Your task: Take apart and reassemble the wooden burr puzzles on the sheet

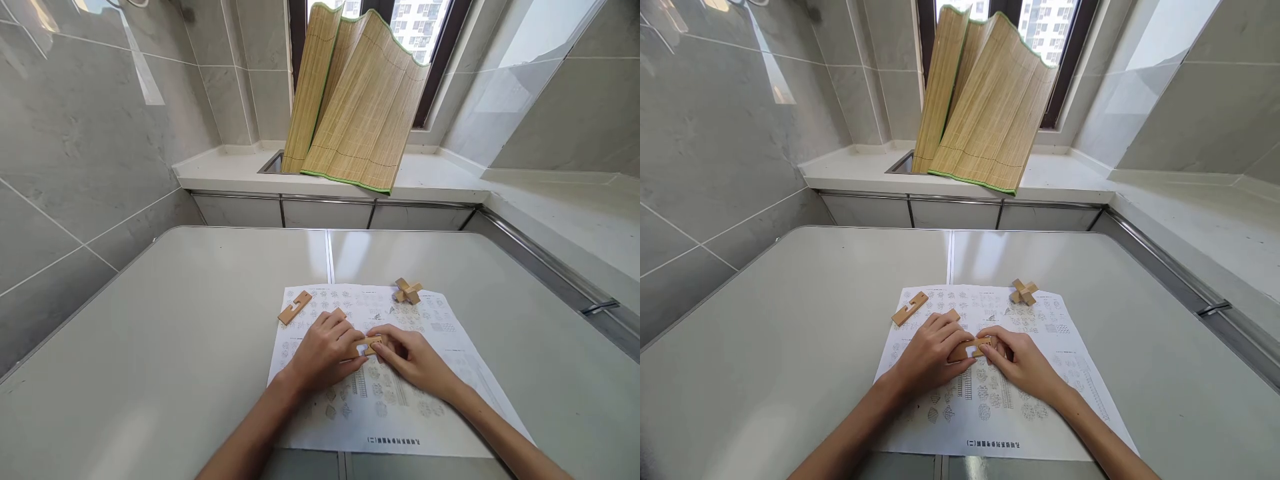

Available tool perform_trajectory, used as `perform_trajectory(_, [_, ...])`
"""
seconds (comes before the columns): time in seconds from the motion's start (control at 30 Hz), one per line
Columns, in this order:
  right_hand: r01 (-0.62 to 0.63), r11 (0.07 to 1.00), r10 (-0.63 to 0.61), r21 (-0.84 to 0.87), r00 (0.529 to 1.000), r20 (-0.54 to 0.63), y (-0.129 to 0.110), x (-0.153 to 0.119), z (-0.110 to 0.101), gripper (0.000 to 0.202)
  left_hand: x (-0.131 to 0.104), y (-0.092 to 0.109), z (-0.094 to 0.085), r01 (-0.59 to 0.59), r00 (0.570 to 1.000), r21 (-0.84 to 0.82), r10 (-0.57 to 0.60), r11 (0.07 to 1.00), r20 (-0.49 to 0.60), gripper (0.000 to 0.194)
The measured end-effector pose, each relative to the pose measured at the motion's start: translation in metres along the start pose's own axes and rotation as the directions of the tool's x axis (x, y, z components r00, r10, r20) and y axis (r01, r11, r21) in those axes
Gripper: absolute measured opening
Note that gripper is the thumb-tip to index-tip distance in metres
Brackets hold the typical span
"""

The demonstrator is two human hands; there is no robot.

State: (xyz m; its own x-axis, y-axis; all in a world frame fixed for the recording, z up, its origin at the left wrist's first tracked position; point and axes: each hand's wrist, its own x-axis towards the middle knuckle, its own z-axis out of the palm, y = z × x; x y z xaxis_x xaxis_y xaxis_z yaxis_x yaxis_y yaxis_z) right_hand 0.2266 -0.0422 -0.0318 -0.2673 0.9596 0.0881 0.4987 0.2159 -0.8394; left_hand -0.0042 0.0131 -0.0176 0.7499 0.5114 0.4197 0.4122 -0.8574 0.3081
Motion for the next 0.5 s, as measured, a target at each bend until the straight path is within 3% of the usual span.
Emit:
perform_trajectory(0.27, [0.023,0.983,-0.052,-0.182,0.986,-0.159,0.009,-0.002,0.0,0.026,-0.001,-0.004,-0.008,0.113,0.992,0.063,-0.109,0.992,-0.062,0.01])
perform_trajectory(0.5, [0.031,0.982,-0.056,-0.185,0.99,-0.131,0.006,-0.002,-0.002,0.025,-0.001,-0.007,-0.011,0.201,0.978,0.062,-0.196,0.978,-0.073,0.012])
